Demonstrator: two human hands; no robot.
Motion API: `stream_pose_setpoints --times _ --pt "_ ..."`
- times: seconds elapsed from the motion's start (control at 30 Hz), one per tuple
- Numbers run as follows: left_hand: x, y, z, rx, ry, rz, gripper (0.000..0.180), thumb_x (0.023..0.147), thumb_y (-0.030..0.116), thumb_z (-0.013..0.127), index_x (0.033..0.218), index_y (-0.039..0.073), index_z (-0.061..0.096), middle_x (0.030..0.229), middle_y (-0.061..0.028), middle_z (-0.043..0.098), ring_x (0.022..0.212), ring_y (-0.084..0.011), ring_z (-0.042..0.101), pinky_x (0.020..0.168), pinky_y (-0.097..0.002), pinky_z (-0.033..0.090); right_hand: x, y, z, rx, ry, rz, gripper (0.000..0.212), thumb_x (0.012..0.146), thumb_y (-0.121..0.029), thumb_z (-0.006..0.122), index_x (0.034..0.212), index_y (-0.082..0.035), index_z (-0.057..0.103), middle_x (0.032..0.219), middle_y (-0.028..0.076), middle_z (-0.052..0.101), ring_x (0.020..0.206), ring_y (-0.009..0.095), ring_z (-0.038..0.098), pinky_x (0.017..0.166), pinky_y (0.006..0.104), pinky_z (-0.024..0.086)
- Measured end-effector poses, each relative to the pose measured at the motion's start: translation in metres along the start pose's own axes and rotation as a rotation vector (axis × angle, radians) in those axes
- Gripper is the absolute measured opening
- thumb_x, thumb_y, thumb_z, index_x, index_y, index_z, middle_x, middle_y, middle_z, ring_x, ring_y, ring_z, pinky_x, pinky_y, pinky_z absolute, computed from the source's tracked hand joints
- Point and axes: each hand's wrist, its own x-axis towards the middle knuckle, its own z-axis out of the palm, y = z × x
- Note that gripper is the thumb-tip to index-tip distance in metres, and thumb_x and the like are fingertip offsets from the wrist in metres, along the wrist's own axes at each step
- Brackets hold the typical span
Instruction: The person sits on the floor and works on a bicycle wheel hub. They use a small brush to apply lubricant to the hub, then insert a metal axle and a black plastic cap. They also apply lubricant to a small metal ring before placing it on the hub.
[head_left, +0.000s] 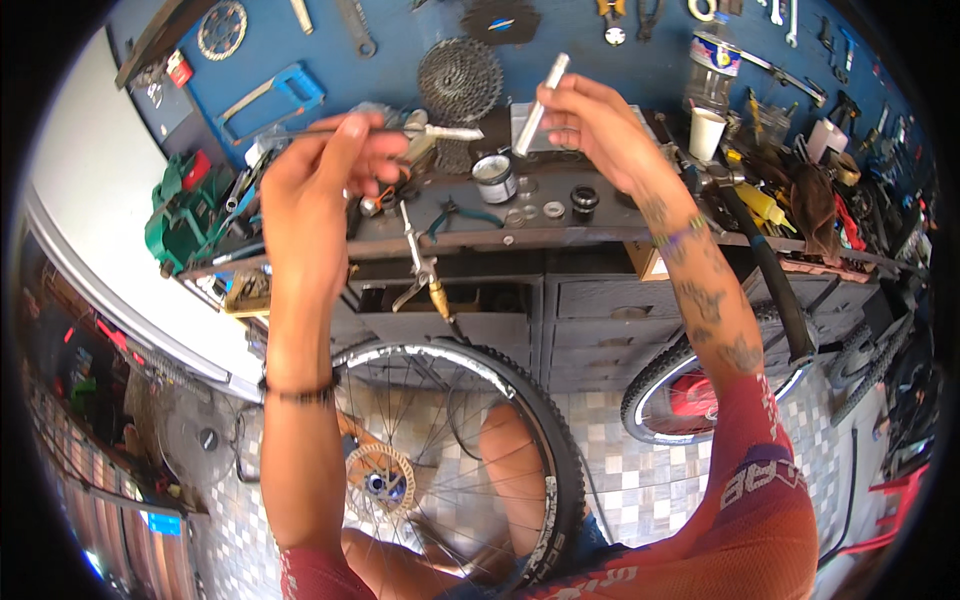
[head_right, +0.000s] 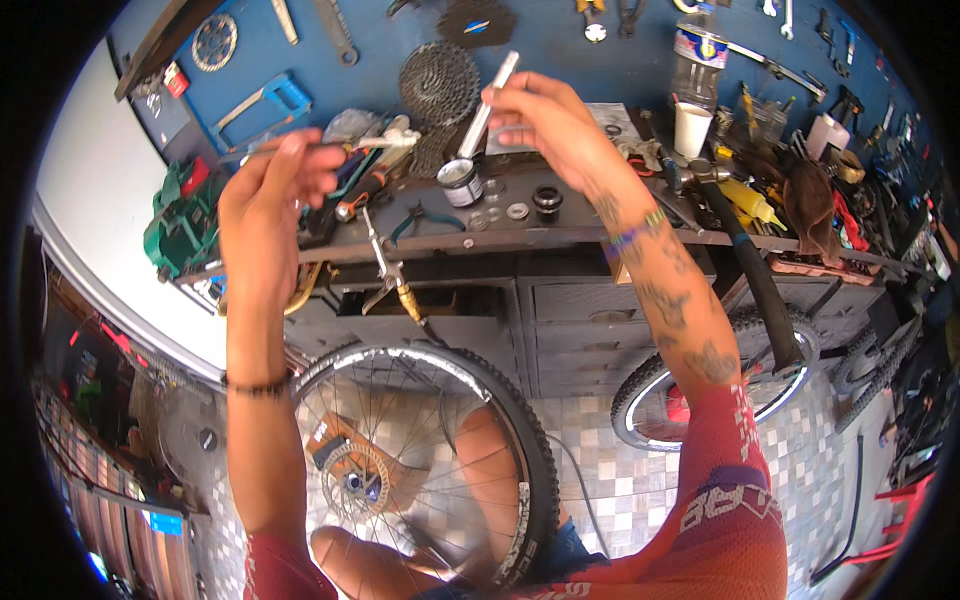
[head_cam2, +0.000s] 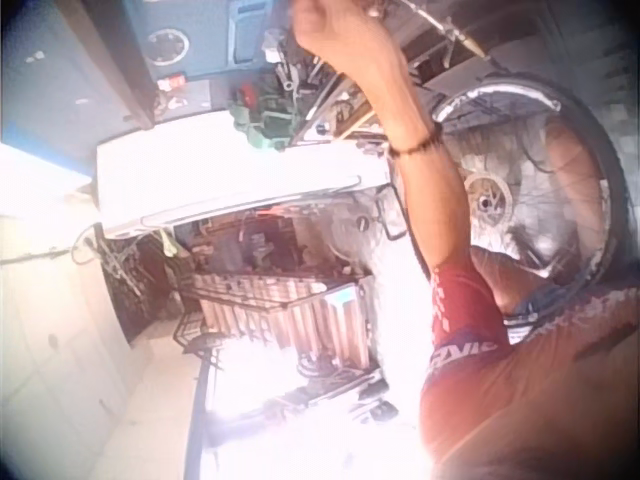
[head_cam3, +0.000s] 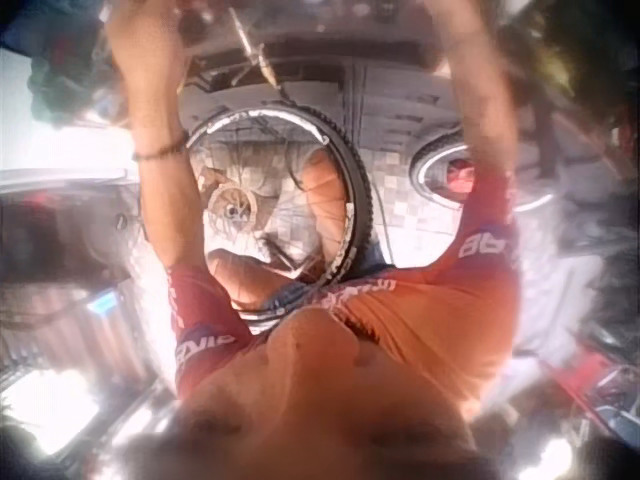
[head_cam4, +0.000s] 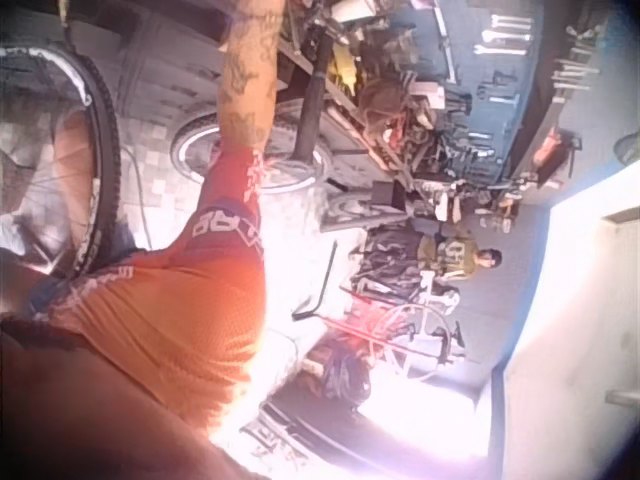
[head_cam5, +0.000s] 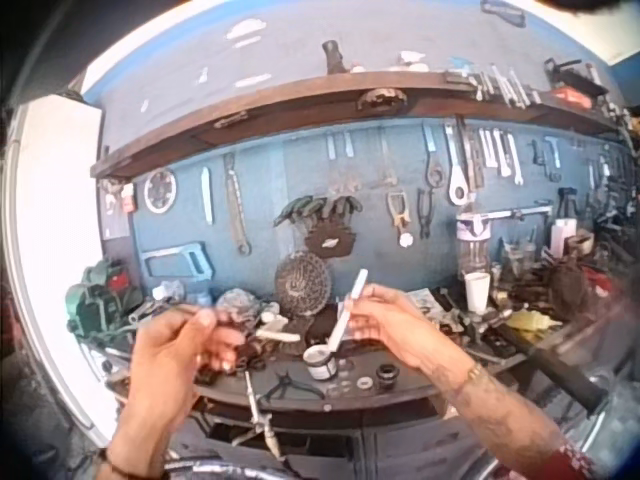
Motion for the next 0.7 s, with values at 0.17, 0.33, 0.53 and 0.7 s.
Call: stream_pose_setpoints --times 0.17,0.33,0.53,0.7 --pt "-0.129 0.021 -0.034 -0.051 0.133 -0.024 0.029 0.111 0.021 0.061 0.111 -0.007 0.069 0.095 -0.0216 0.079 0.073 -0.0181 0.071 0.069 -0.0295 0.054 -0.097 0.013 0.069 0.085 -0.234 0.172 0.03 0.103 -0.031 0.076 0.117 -0.004 0.074 0.1 0.001 0.074 0.089 0.008 0.068 0.075 0.0258 0.055" --pt "-0.218 0.014 -0.065 -0.021 0.297 -0.094 0.025 0.111 0.018 0.061 0.106 -0.006 0.066 0.093 -0.0231 0.078 0.07 -0.0211 0.072 0.067 -0.0308 0.056 -0.15 0.033 0.121 0.097 -0.294 0.266 0.026 0.101 -0.028 0.079 0.11 -0.004 0.075 0.097 0.001 0.076 0.083 0.008 0.068 0.071 0.0238 0.054" --pt "-0.266 0.023 -0.074 -0.017 0.383 -0.106 0.024 0.111 0.015 0.06 0.107 -0.008 0.066 0.093 -0.0253 0.077 0.071 -0.0243 0.074 0.068 -0.0325 0.06 -0.177 0.051 0.168 0.195 -0.424 0.318 0.021 0.095 -0.019 0.086 0.103 -0.007 0.071 0.091 -0.002 0.072 0.079 0.004 0.063 0.067 0.0215 0.048" --pt "-0.282 0.024 -0.084 0.012 0.424 -0.106 0.023 0.111 0.014 0.061 0.108 -0.008 0.066 0.095 -0.0244 0.077 0.075 -0.0237 0.075 0.071 -0.0331 0.061 -0.185 0.051 0.188 0.177 -0.502 0.361 0.017 0.096 -0.016 0.083 0.104 -0.007 0.07 0.095 -0.002 0.07 0.085 0.006 0.063 0.074 0.0237 0.049"
